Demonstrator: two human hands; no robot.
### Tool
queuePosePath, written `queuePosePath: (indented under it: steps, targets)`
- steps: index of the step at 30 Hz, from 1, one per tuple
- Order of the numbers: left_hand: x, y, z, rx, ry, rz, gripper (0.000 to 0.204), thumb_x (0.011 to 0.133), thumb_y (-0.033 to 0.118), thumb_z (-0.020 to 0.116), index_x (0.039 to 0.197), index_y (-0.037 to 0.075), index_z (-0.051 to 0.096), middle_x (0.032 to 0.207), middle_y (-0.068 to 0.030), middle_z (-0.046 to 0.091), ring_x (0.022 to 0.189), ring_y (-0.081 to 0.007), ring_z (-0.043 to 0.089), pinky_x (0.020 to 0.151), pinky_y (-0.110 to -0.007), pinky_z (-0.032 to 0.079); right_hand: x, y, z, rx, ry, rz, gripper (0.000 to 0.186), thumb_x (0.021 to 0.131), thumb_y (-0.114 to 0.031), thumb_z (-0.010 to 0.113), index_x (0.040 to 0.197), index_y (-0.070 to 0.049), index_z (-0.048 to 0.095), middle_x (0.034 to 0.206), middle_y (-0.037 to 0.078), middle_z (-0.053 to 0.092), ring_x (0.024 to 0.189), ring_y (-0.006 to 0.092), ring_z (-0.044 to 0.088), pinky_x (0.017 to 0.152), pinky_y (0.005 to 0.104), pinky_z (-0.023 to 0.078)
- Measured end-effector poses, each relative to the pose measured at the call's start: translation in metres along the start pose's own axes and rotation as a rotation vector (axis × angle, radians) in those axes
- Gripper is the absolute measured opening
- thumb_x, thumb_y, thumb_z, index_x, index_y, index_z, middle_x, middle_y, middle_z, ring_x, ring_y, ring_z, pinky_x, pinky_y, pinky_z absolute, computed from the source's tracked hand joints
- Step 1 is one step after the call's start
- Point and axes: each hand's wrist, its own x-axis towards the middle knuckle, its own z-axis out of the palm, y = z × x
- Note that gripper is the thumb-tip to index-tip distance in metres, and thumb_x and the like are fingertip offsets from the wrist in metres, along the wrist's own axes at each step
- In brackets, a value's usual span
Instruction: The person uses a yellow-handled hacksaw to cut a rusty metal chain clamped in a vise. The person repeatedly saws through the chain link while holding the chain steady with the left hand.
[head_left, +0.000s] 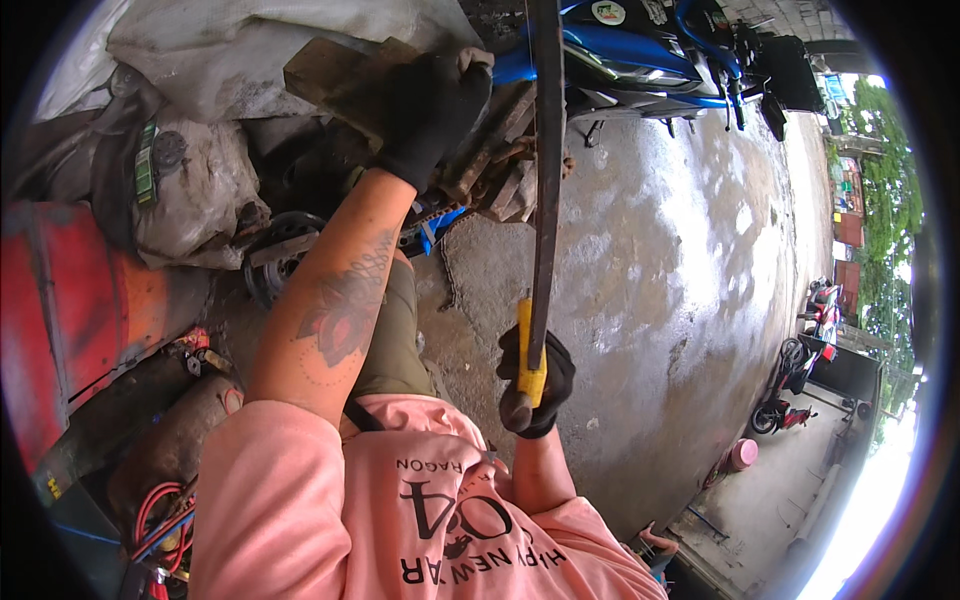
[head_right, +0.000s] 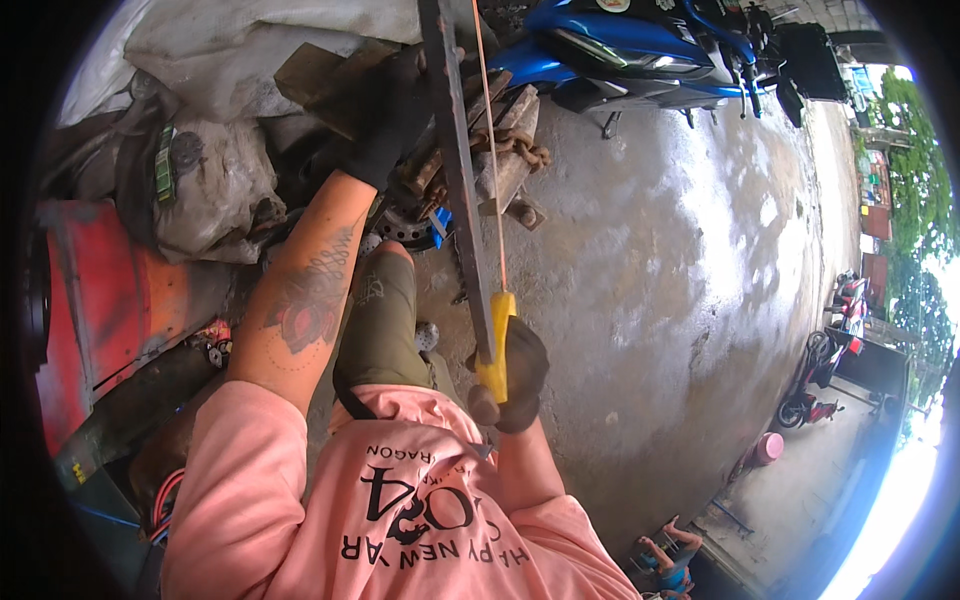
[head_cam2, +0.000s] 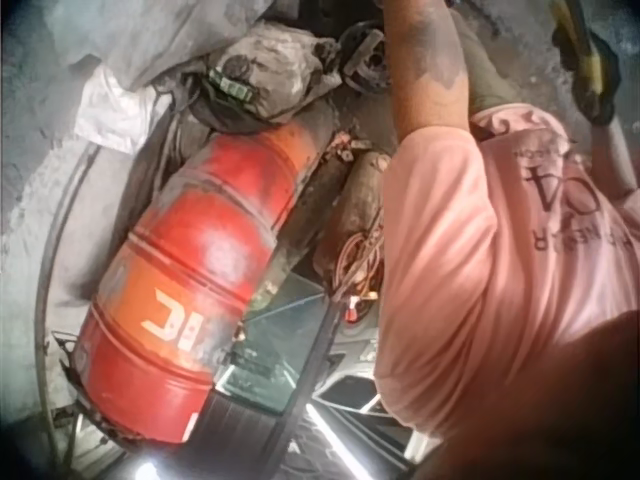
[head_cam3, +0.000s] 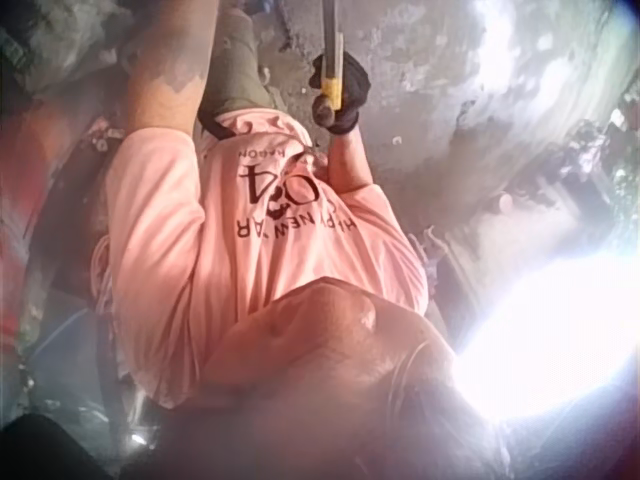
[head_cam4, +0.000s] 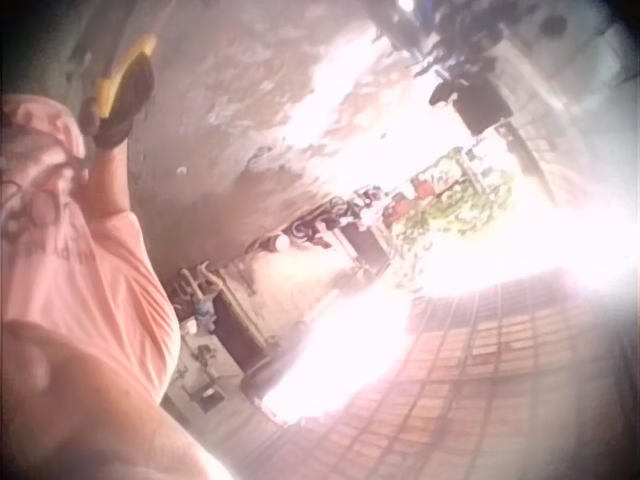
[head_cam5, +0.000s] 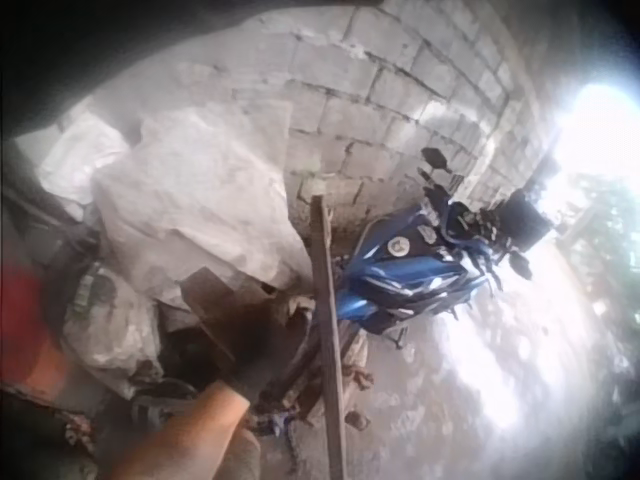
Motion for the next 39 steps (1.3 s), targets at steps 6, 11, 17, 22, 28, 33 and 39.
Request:
queuePosePath:
  steps: [6, 11, 17, 22, 28, 33, 39]
  targets:
    - [0.004, -0.017, 0.004, -0.182, -0.079, -0.014, 0.024, 0.102, 0.023, 0.063, 0.107, 0.002, 0.073, 0.084, -0.0048, 0.073, 0.073, -0.0117, 0.064, 0.070, -0.033, 0.052, -0.045, -0.004, 0.011, 0.628, 0.345, 0.341, 0.077, 0.098, -0.074, 0.052, 0.086, 0.001, 0.065, 0.079, 0.010, 0.067, 0.073, 0.0196, 0.067, 0.063, 0.0347, 0.051]
    - [0.000, 0.008, -0.011, -0.153, -0.122, -0.088, 0.025, 0.098, 0.025, 0.062, 0.104, 0.006, 0.077, 0.098, -0.0146, 0.079, 0.090, -0.0313, 0.077, 0.081, -0.040, 0.058, -0.003, -0.027, -0.003, 0.189, 0.105, 0.071, 0.070, 0.098, -0.068, 0.054, 0.080, -0.001, 0.060, 0.072, 0.011, 0.062, 0.067, 0.0311, 0.062, 0.064, 0.0424, 0.049]
    - [0.005, -0.013, -0.004, -0.077, -0.135, -0.068, 0.027, 0.099, 0.028, 0.063, 0.104, 0.007, 0.077, 0.094, -0.0133, 0.079, 0.087, -0.0273, 0.076, 0.080, -0.039, 0.057, -0.002, -0.015, 0.007, 0.730, 0.284, 0.139, 0.064, 0.104, -0.061, 0.043, 0.094, -0.001, 0.061, 0.079, 0.019, 0.061, 0.073, 0.0360, 0.060, 0.071, 0.0485, 0.048]
    - [0.003, -0.005, 0.000, -0.216, -0.109, -0.035, 0.028, 0.099, 0.030, 0.064, 0.103, 0.007, 0.078, 0.090, -0.0132, 0.078, 0.084, -0.0265, 0.075, 0.078, -0.039, 0.056, -0.001, -0.001, -0.003, 0.721, 0.535, 0.237, 0.063, 0.105, -0.057, 0.054, 0.102, 0.005, 0.062, 0.089, 0.014, 0.067, 0.075, 0.0268, 0.066, 0.071, 0.0361, 0.054]
    - [0.007, -0.007, -0.007, -0.115, -0.124, -0.024, 0.029, 0.098, 0.031, 0.064, 0.103, 0.007, 0.077, 0.089, -0.0142, 0.078, 0.082, -0.0269, 0.075, 0.077, -0.039, 0.056, -0.012, -0.015, 0.000, 0.518, 0.412, 0.182, 0.072, 0.103, -0.065, 0.053, 0.090, 0.005, 0.061, 0.077, 0.012, 0.061, 0.066, 0.0229, 0.060, 0.062, 0.0353, 0.047]
    - [0.007, -0.011, -0.007, -0.131, -0.096, -0.005, 0.029, 0.098, 0.031, 0.064, 0.099, 0.005, 0.077, 0.086, -0.0146, 0.077, 0.078, -0.0279, 0.073, 0.075, -0.040, 0.055, 0.014, -0.036, 0.000, 0.699, 0.258, 0.130, 0.072, 0.101, -0.066, 0.057, 0.084, 0.004, 0.059, 0.071, 0.011, 0.058, 0.063, 0.0236, 0.057, 0.062, 0.0383, 0.046]
    - [0.002, 0.004, -0.009, -0.092, -0.084, 0.001, 0.028, 0.097, 0.032, 0.064, 0.098, 0.006, 0.077, 0.088, -0.0148, 0.077, 0.080, -0.0293, 0.074, 0.075, -0.041, 0.055, 0.012, -0.033, 0.002, 0.712, 0.250, 0.152, 0.070, 0.103, -0.064, 0.056, 0.086, 0.005, 0.059, 0.071, 0.011, 0.058, 0.064, 0.0232, 0.057, 0.062, 0.0385, 0.047]
